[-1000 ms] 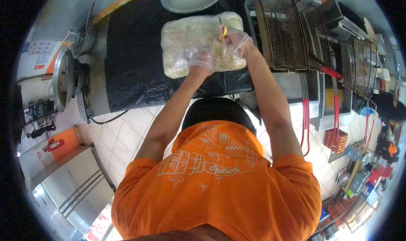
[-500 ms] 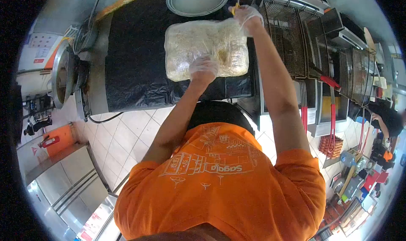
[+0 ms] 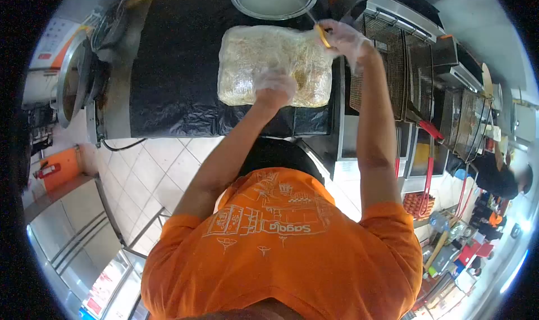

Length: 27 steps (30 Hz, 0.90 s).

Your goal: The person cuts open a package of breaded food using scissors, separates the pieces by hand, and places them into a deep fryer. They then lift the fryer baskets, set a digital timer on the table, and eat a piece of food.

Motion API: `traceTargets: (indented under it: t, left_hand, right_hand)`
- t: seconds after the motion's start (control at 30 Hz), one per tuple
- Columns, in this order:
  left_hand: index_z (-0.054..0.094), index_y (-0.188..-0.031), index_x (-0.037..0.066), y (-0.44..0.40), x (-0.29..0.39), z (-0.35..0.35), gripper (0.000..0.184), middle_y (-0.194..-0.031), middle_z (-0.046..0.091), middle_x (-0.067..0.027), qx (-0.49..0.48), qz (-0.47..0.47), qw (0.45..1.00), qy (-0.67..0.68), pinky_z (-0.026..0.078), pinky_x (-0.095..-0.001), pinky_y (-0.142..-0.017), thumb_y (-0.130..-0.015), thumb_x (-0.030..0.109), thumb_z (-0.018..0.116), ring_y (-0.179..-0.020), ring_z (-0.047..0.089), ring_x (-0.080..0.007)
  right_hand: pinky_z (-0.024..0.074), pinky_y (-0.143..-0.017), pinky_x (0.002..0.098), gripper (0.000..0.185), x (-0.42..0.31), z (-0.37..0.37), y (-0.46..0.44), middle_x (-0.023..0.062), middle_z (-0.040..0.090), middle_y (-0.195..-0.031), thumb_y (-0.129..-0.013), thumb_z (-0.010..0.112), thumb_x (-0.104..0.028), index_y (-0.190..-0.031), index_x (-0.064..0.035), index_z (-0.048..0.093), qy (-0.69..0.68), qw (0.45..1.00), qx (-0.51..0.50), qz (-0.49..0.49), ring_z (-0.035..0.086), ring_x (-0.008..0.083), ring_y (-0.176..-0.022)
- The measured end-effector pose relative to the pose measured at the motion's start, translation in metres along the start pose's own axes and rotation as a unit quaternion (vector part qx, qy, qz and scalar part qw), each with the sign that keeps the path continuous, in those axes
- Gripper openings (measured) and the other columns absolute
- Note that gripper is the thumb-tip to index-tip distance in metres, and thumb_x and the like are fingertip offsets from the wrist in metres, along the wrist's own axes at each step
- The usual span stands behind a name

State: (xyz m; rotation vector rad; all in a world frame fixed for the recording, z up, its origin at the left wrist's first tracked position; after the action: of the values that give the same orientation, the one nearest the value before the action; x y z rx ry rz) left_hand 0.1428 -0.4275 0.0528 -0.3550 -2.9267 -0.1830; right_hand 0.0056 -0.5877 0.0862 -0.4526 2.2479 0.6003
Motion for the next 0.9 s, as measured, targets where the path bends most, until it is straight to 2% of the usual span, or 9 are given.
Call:
traceTargets:
  t: [0.03,0.13,0.3,0.43,0.5,0.6,0.73,0.83,0.9]
  left_hand:
    - [0.075,-0.086,0.007,-0.001,0.000,-0.004,0.023,-0.096,0.072,-0.0121,-0.001,-0.003,1.000,0.007,0.055,-0.0384,-0.076,-0.084,0.018,0.055,-0.092,0.069,-0.0284]
    - [0.075,-0.086,0.007,-0.026,-0.009,-0.009,0.022,-0.097,0.073,-0.0130,0.037,-0.020,0.999,0.029,0.055,-0.0400,-0.076,-0.083,0.017,0.055,-0.091,0.069,-0.0300]
    - [0.073,-0.089,0.004,-0.044,-0.004,-0.005,0.024,-0.098,0.072,-0.0151,0.018,0.015,0.998,0.056,0.054,-0.0415,-0.082,-0.086,0.015,0.052,-0.094,0.069,-0.0311]
    - [0.072,-0.097,0.007,-0.045,-0.009,0.022,0.028,-0.105,0.071,-0.0125,0.040,0.017,0.999,-0.010,0.053,-0.0419,-0.086,-0.091,0.018,0.048,-0.101,0.068,-0.0304]
    - [0.068,-0.077,0.007,-0.027,-0.009,0.004,0.021,-0.088,0.071,-0.0135,0.164,0.049,0.979,0.108,0.053,-0.0411,-0.073,-0.086,0.019,0.053,-0.083,0.068,-0.0291]
    - [0.067,-0.089,0.010,-0.015,-0.019,-0.021,0.024,-0.091,0.070,-0.0147,0.172,-0.023,0.956,0.236,0.052,-0.0409,-0.075,-0.089,0.030,0.053,-0.086,0.066,-0.0312]
    - [0.064,-0.105,0.013,-0.017,-0.024,-0.014,0.031,-0.094,0.069,-0.0134,0.135,-0.085,0.963,0.216,0.050,-0.0417,-0.078,-0.091,0.037,0.051,-0.091,0.065,-0.0322]
    - [0.063,-0.099,0.013,-0.024,-0.016,0.014,0.025,-0.086,0.067,-0.0121,0.225,-0.011,0.966,0.129,0.049,-0.0433,-0.076,-0.092,0.034,0.051,-0.085,0.065,-0.0318]
    - [0.061,-0.093,0.013,-0.022,-0.020,0.010,0.020,-0.081,0.064,-0.0116,0.241,-0.035,0.950,0.197,0.048,-0.0456,-0.072,-0.091,0.031,0.052,-0.080,0.064,-0.0311]
  right_hand:
    - [0.0512,-0.062,0.0285,0.049,0.005,0.022,0.018,0.0059,0.066,-0.092,-0.086,0.068,-0.027,-0.131,-0.0123,0.057,-0.076,0.984,-0.146,0.068,0.061,0.0127,-0.068]
    - [0.0432,-0.048,0.0235,0.045,0.011,0.026,0.052,0.0029,0.061,-0.082,-0.086,0.069,-0.025,-0.128,-0.0116,0.059,-0.032,0.943,-0.253,0.215,0.056,0.0086,-0.059]
    - [0.0376,-0.040,0.0217,0.038,-0.014,0.021,0.073,-0.0013,0.057,-0.073,-0.086,0.066,-0.021,-0.122,-0.0127,0.061,0.044,0.927,-0.280,0.245,0.055,0.0088,-0.047]
    - [0.0387,-0.043,0.0203,0.035,0.007,0.035,0.074,-0.0022,0.058,-0.071,-0.085,0.066,-0.025,-0.118,-0.0128,0.065,-0.037,0.907,-0.327,0.261,0.056,0.0081,-0.050]
    - [0.0386,-0.043,0.0199,0.035,0.009,0.036,0.073,-0.0025,0.057,-0.070,-0.085,0.066,-0.027,-0.117,-0.0119,0.065,-0.065,0.909,-0.325,0.252,0.056,0.0077,-0.050]
    - [0.0370,-0.044,0.0202,0.041,-0.006,0.035,0.068,-0.0031,0.055,-0.068,-0.082,0.071,-0.031,-0.113,-0.0050,0.066,-0.119,0.933,-0.275,0.199,0.052,0.0058,-0.049]
    - [0.0354,-0.045,0.0184,0.038,-0.005,0.046,0.059,-0.0043,0.054,-0.067,-0.086,0.070,-0.032,-0.113,-0.0052,0.066,-0.187,0.917,-0.310,0.170,0.047,0.0030,-0.052]
    - [0.0332,-0.046,0.0171,0.037,0.004,0.047,0.056,-0.0040,0.054,-0.068,-0.088,0.068,-0.032,-0.113,-0.0047,0.066,-0.151,0.924,-0.281,0.210,0.045,0.0026,-0.053]
    - [0.0311,-0.046,0.0165,0.041,-0.010,0.047,0.060,-0.0040,0.053,-0.069,-0.085,0.070,-0.033,-0.114,-0.0043,0.066,-0.168,0.912,-0.306,0.216,0.045,0.0027,-0.054]
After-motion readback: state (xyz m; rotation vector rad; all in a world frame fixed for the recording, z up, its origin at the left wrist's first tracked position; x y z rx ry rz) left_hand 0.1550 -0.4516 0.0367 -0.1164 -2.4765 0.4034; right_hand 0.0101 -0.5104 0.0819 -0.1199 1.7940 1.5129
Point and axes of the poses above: each hand's wrist, its own y-axis away from the middle knuckle, its own z-axis out of the palm, x = y × z, the point moved 10 cm from there along -y, towards the middle knuckle
